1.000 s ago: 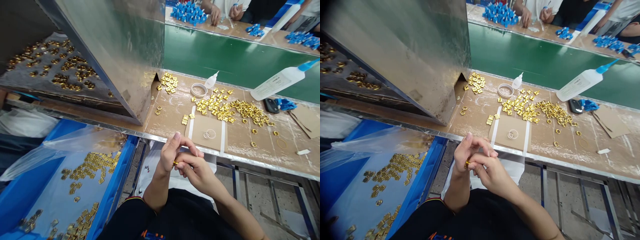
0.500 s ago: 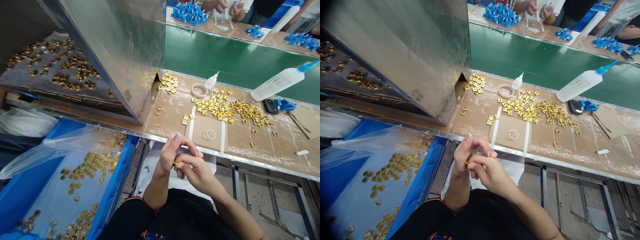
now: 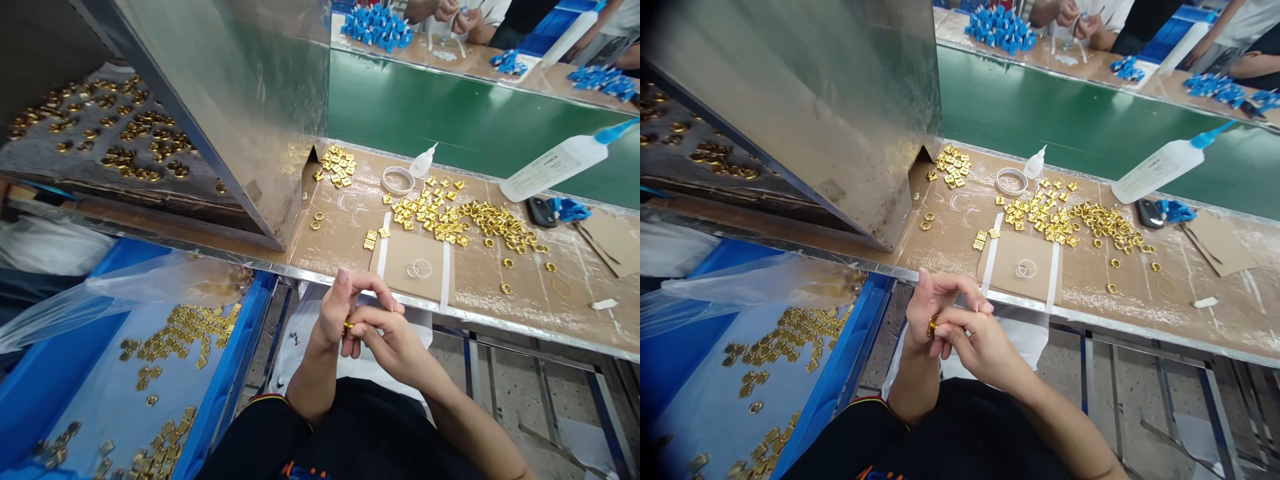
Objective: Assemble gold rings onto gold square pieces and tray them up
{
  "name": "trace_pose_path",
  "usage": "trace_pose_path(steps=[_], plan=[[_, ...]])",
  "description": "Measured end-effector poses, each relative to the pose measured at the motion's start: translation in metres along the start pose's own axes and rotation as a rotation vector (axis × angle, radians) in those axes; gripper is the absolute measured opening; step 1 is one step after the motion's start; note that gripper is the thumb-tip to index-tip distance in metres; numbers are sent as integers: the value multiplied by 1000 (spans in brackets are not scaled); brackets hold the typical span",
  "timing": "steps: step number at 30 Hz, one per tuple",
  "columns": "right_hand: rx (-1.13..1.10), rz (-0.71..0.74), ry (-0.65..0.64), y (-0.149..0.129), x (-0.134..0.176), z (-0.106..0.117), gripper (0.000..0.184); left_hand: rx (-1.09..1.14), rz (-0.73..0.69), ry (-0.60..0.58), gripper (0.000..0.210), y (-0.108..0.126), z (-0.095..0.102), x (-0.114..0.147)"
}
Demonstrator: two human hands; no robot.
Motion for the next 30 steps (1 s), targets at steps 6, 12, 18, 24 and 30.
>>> trace_pose_path(steps=[6,12,18,24,30], plan=[[-16,-25,-4,-1,2,0,46,-16,-99,-33,90,6,-1,1],[-31,-35,-10,4,1,2,46,-12,-37,-42,84,2,1,1],[-53,-36,-16,7,-2,3,52,-25,-11,-56,84,-3,2,-2],[-61,-54,5,6,0,2,51,1,-89,-112,87,1,-1,-3],[-62,-48,8,6,1,2,49,24,-97,-103,85,5,-3,-3]])
Point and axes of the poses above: each hand's wrist, its own x-axis away from the middle knuckle, its own z-axis out of the back of the hand, y = z × x, the point moved 3 cm from there along -x, towards the middle knuckle, and after that the axes turned 11 degrees about -x, right-handed, at the moved point
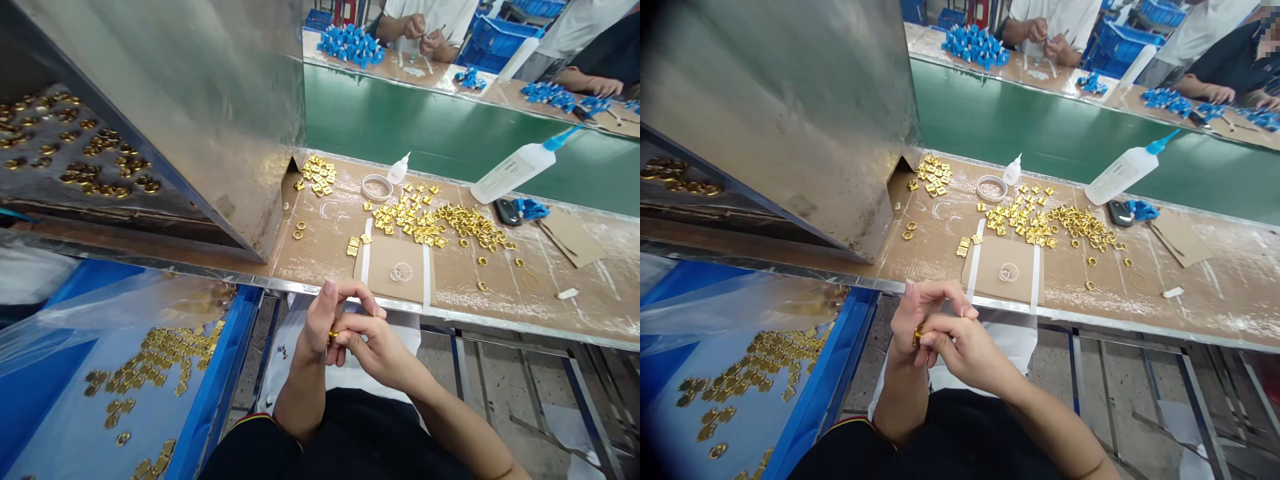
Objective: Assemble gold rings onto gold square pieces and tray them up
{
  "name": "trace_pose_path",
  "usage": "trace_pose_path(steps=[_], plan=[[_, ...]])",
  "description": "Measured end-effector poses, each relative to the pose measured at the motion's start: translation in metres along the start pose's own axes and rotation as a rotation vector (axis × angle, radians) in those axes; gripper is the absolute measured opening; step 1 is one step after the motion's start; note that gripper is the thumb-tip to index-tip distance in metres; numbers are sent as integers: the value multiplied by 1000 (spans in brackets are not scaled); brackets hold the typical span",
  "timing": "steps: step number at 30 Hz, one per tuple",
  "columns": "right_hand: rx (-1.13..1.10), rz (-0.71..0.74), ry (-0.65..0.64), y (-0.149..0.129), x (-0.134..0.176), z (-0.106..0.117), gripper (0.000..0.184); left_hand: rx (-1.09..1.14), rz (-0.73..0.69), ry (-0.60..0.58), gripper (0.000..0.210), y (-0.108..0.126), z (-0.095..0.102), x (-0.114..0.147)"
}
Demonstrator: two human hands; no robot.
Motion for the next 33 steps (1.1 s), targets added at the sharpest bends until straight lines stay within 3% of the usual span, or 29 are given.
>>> trace_pose_path(steps=[15,33], plan=[[11,42,-5,2,0,5,48,-21,162,28,87,-14,1,1],[50,23,11,1,-2,8,49,-65,69,-6,98,-11,1,-9]])
Point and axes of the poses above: each hand's wrist, its own x-axis away from the middle knuckle, its own z-axis out of the back of the hand, y = z × x, the point moved 3 cm from there along -x, towards the middle knuckle, and after that the axes turned 11 degrees about -x, right-handed, at the moved point
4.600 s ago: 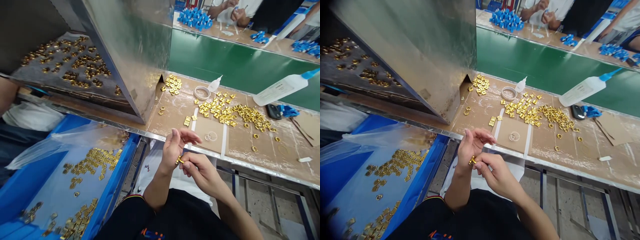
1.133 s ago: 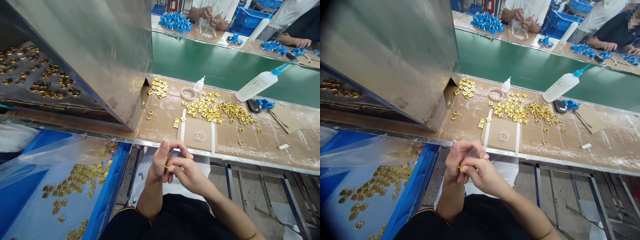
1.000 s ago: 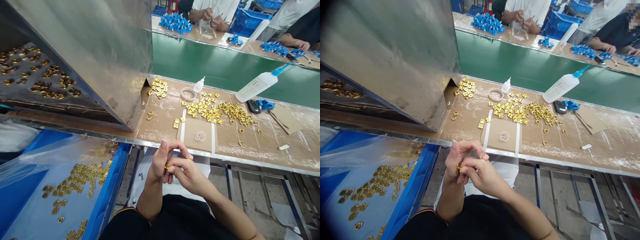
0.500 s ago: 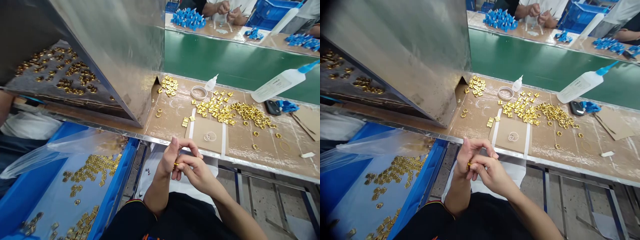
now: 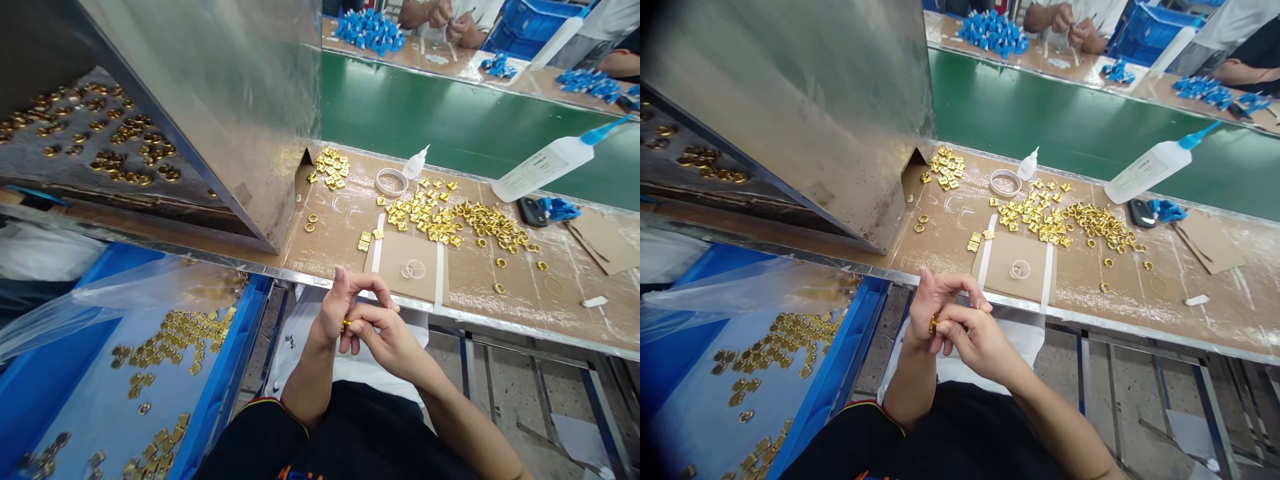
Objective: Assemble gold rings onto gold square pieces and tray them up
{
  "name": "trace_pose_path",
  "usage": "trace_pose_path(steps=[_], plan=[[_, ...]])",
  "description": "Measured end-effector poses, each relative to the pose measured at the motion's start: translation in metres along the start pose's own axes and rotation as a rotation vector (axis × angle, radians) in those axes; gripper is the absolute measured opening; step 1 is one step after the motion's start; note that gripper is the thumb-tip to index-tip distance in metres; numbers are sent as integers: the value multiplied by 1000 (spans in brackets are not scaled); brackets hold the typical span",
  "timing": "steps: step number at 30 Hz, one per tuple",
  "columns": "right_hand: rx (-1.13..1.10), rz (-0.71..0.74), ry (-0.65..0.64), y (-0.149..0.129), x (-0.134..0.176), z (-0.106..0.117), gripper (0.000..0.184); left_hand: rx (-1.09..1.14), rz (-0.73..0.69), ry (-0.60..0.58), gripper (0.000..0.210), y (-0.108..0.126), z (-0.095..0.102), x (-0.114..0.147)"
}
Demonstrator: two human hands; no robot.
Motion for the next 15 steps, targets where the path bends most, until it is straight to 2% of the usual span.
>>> trace_pose_path(steps=[15], plan=[[-9,-7,11,0,-1,1,54,52,19,2,91,0,-3,-3]])
Point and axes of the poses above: each hand's wrist, its own x-axis away from the middle knuckle, its own z-axis out of the back of the hand, y = z × x, the point moved 3 cm from there along -x, towards the middle knuckle, and after that the axes turned 11 degrees about -x, right-handed, at the moved point
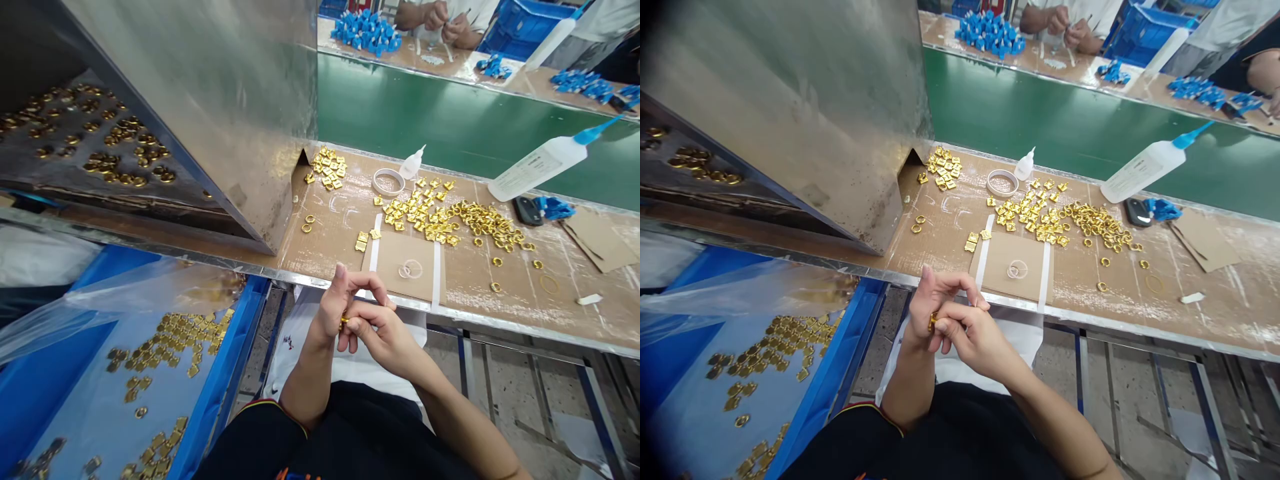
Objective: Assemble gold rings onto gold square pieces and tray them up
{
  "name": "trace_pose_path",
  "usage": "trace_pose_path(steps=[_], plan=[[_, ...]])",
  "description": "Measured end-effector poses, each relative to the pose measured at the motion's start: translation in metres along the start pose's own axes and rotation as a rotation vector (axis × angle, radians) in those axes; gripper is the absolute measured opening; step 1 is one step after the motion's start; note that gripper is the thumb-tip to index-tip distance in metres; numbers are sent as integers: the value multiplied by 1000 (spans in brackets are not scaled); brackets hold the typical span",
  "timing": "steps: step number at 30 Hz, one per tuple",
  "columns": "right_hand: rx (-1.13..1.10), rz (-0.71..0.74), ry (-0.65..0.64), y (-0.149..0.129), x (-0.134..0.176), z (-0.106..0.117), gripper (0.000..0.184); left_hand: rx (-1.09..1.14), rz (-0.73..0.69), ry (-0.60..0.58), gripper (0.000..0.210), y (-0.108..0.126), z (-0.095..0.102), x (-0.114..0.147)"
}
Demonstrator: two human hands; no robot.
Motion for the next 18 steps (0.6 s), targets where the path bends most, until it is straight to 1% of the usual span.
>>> trace_pose_path(steps=[18], plan=[[9,-4,-13,0,1,0,53,-9,32,21,87,6,-4,2]])
Point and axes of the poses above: each hand's wrist, its own x-axis away from the middle knuckle, its own z-axis out of the back of the hand, y = z × x, the point moved 3 cm from there along -x, towards the middle knuckle, and after that the axes turned 11 degrees about -x, right-handed, at the moved point
